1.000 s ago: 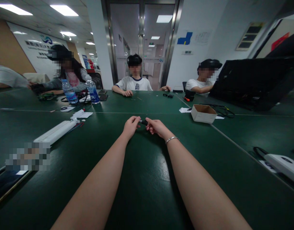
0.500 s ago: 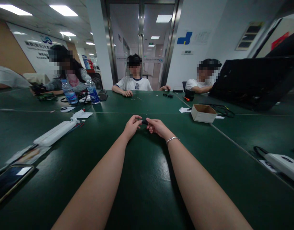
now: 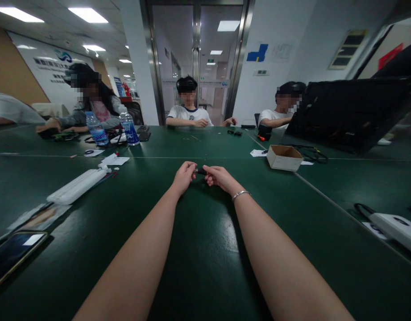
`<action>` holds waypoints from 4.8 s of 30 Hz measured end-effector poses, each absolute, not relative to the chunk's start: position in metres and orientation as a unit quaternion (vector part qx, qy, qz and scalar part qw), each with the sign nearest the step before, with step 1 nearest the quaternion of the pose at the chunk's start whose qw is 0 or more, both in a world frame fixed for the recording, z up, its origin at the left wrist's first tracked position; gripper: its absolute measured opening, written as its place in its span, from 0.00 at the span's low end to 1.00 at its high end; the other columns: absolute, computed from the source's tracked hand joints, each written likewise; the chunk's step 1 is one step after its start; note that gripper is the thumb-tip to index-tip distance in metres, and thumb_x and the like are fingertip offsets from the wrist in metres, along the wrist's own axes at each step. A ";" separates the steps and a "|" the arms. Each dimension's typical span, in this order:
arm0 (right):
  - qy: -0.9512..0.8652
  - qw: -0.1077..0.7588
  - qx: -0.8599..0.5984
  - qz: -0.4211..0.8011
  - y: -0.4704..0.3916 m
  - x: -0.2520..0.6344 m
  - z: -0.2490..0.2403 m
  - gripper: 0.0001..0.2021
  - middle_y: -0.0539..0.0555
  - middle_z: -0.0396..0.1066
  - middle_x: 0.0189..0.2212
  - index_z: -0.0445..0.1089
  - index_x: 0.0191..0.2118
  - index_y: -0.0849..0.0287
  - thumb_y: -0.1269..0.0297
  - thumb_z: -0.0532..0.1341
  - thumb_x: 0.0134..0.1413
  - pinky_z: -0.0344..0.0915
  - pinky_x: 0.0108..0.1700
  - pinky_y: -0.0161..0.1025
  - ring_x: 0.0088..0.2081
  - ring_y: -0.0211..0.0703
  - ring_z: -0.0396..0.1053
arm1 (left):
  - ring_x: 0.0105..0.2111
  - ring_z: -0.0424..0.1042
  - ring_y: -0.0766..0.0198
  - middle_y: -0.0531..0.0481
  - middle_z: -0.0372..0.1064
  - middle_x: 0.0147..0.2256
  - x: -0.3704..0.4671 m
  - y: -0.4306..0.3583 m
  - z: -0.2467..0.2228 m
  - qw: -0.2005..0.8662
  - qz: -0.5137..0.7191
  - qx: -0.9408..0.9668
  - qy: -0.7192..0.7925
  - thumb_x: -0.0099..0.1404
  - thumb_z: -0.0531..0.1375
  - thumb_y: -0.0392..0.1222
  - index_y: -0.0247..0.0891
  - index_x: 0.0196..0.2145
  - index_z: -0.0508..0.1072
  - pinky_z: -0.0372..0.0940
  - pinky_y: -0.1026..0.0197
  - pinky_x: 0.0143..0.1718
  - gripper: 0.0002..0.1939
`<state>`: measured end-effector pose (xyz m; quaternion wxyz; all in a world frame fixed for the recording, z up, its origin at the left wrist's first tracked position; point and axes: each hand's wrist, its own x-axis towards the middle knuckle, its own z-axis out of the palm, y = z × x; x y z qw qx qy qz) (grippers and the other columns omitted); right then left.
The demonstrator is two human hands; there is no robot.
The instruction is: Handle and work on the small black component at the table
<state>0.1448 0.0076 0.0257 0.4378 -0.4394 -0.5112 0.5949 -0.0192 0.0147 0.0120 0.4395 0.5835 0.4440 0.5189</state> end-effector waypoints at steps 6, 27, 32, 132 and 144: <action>-0.507 0.438 -0.442 0.596 0.006 0.144 0.027 0.16 0.51 0.67 0.18 0.65 0.25 0.64 0.61 0.66 0.58 0.65 0.18 0.25 0.16 0.30 0.63 | 0.22 0.63 0.68 0.55 0.64 0.22 -0.019 0.013 0.014 0.436 0.517 0.584 0.449 0.56 0.56 0.35 0.37 0.38 0.69 0.58 0.66 0.25 0.10; -0.546 0.433 -0.433 0.572 0.005 0.146 0.025 0.15 0.50 0.68 0.17 0.65 0.31 0.62 0.55 0.62 0.61 0.58 0.14 0.24 0.13 0.29 0.60 | 0.23 0.68 0.66 0.56 0.64 0.19 -0.024 0.011 0.018 0.430 0.545 0.592 0.409 0.52 0.57 0.34 0.35 0.37 0.70 0.60 0.65 0.27 0.12; -0.551 0.421 -0.411 0.592 0.006 0.145 0.025 0.11 0.49 0.71 0.21 0.67 0.35 0.62 0.64 0.69 0.55 0.66 0.19 0.25 0.16 0.30 0.65 | 0.23 0.68 0.66 0.56 0.64 0.19 -0.024 0.011 0.019 0.432 0.536 0.598 0.411 0.51 0.59 0.35 0.36 0.36 0.71 0.59 0.65 0.26 0.12; -0.525 0.452 -0.428 0.580 0.012 0.143 0.021 0.07 0.49 0.67 0.18 0.68 0.34 0.63 0.66 0.65 0.58 0.66 0.17 0.26 0.16 0.32 0.64 | 0.35 0.74 0.62 0.49 0.75 0.34 -0.011 0.013 0.004 0.367 0.481 0.697 0.386 0.57 0.64 0.34 0.37 0.40 0.72 0.68 0.58 0.42 0.11; -0.509 0.459 -0.392 0.614 0.006 0.148 0.025 0.12 0.47 0.69 0.23 0.66 0.39 0.60 0.78 0.65 0.50 0.73 0.25 0.30 0.19 0.32 0.67 | 0.30 0.74 0.63 0.48 0.74 0.29 -0.013 0.018 0.002 0.383 0.492 0.640 0.449 0.61 0.61 0.36 0.35 0.34 0.73 0.68 0.59 0.36 0.03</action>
